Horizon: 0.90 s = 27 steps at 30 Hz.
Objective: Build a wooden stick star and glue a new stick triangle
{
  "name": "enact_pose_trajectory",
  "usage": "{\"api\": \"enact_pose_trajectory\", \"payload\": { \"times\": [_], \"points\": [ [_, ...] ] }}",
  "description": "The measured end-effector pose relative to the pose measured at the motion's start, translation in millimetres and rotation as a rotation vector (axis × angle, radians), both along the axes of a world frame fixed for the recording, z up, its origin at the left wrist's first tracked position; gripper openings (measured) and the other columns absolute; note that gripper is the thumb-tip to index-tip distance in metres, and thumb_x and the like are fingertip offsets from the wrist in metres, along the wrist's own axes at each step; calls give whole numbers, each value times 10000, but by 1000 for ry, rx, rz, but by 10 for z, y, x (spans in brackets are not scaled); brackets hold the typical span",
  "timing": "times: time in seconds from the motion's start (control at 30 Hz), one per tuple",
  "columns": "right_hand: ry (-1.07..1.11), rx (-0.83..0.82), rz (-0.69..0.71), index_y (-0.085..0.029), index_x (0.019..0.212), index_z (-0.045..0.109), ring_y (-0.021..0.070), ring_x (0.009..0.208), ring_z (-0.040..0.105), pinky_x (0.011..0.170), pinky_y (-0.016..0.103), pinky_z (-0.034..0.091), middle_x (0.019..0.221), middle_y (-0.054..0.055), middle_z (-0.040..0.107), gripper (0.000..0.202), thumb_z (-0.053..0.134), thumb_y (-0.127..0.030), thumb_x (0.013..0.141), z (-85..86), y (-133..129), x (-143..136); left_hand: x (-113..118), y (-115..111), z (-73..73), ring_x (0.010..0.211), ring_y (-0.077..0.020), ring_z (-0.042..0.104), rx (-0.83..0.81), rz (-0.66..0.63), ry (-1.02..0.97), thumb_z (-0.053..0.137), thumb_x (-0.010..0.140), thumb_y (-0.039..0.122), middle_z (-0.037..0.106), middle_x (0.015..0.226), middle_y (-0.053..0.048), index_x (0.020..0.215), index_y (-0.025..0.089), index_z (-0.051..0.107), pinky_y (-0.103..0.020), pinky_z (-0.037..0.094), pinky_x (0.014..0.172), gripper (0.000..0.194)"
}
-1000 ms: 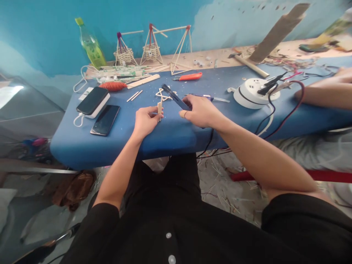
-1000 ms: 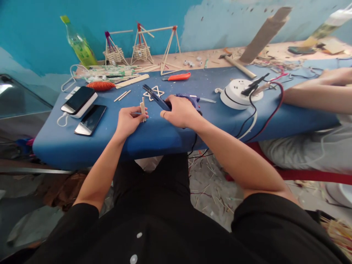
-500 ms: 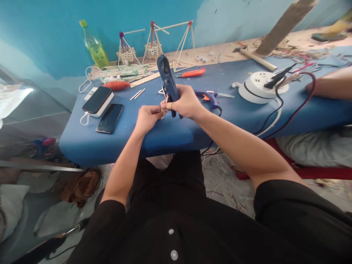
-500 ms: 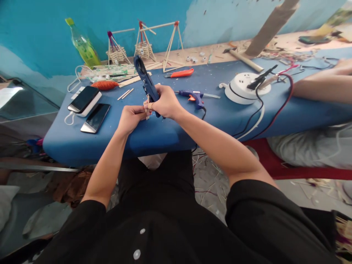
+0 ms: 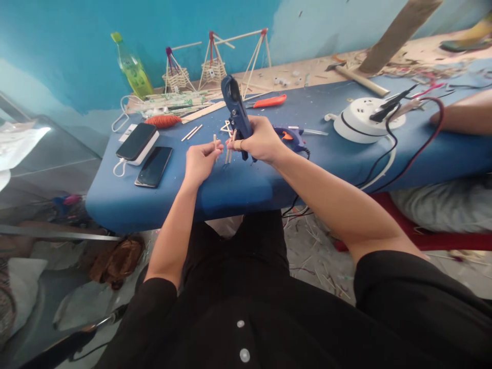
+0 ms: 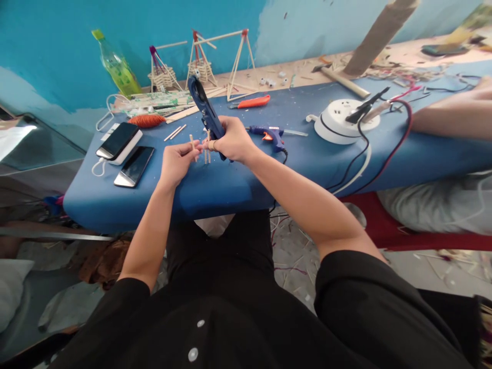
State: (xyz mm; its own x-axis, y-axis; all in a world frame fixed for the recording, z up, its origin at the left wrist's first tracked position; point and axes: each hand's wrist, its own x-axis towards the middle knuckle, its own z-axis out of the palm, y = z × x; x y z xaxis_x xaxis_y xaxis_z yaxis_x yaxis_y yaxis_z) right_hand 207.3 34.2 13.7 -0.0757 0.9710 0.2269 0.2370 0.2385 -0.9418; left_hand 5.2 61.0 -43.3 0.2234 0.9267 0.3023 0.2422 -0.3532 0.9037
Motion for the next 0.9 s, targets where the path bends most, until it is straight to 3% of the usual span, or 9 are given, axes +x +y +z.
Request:
{"api": "enact_pose_trajectory", "payload": {
  "times": [0.07, 0.17, 0.23, 0.33, 0.4, 0.5, 0.57, 0.73, 0.9],
  "points": [
    [-26, -16, -10, -227, 772, 594, 261, 898, 726, 927, 519, 669, 849, 61, 708, 310, 887, -199, 673, 19, 25, 27, -41, 109, 51, 1151, -263, 804, 77, 160, 129, 686, 917, 128, 874, 1057, -66, 781, 208, 820, -422, 602, 1118, 207],
    [-51, -49, -19, -227, 783, 594, 254, 853, 711, 916, 528, 664, 827, 58, 706, 323, 893, -220, 660, 39, 45, 53, -74, 252, 102, 1093, -327, 806, 94, 261, 247, 714, 872, 61, 854, 946, -104, 715, 193, 753, -537, 567, 1176, 209],
    [-63, -56, -19, -231, 786, 593, 249, 816, 691, 912, 548, 657, 805, 52, 696, 340, 906, -243, 654, 36, 51, 53, -70, 279, 107, 1180, -381, 782, 95, 324, 274, 727, 837, 5, 851, 1016, -152, 877, 162, 803, -610, 504, 1235, 178],
    [-48, -61, -15, -247, 773, 575, 257, 813, 684, 899, 551, 658, 766, 42, 672, 382, 932, -286, 642, 17, 51, 36, -38, 187, 98, 1475, -380, 642, 192, 431, 259, 704, 839, -34, 763, 1432, -198, 1252, 142, 798, -562, 399, 1349, 459],
    [-34, -55, -18, -253, 766, 573, 263, 841, 690, 880, 529, 661, 778, 43, 683, 389, 932, -305, 627, 5, 48, 25, -1, 65, 95, 1526, -324, 610, 201, 377, 193, 670, 877, -13, 714, 1539, -154, 1318, 166, 797, -474, 399, 1367, 493],
    [-33, -20, -6, -243, 765, 599, 247, 859, 687, 862, 482, 650, 828, 45, 710, 352, 909, -315, 614, -1, 41, 19, 78, -124, 80, 1210, -281, 801, 43, 167, 106, 646, 900, 48, 860, 1212, -106, 1192, 162, 863, -426, 596, 1170, 381],
    [-17, 2, 14, -232, 761, 609, 233, 845, 691, 843, 450, 632, 826, 38, 711, 320, 885, -295, 612, 3, 33, 16, 135, -211, 57, 993, -246, 832, -37, 59, 54, 685, 902, 113, 876, 1016, -71, 1152, 163, 882, -372, 657, 989, 323],
    [122, -62, 84, -215, 752, 623, 211, 720, 685, 724, 403, 599, 752, 27, 706, 320, 891, -262, 584, 32, -15, -21, 212, -260, 12, 699, -162, 701, -64, -7, -9, 771, 932, 339, 753, 705, 17, 880, 172, 890, -264, 557, 724, 211],
    [205, -151, 107, -204, 737, 612, 172, 662, 632, 729, 403, 618, 707, 27, 670, 415, 980, -310, 577, 38, -39, -50, 222, -238, 18, 671, -145, 633, -20, 20, 11, 777, 946, 392, 668, 644, 48, 858, 189, 883, -249, 489, 690, 246]
  ]
}}
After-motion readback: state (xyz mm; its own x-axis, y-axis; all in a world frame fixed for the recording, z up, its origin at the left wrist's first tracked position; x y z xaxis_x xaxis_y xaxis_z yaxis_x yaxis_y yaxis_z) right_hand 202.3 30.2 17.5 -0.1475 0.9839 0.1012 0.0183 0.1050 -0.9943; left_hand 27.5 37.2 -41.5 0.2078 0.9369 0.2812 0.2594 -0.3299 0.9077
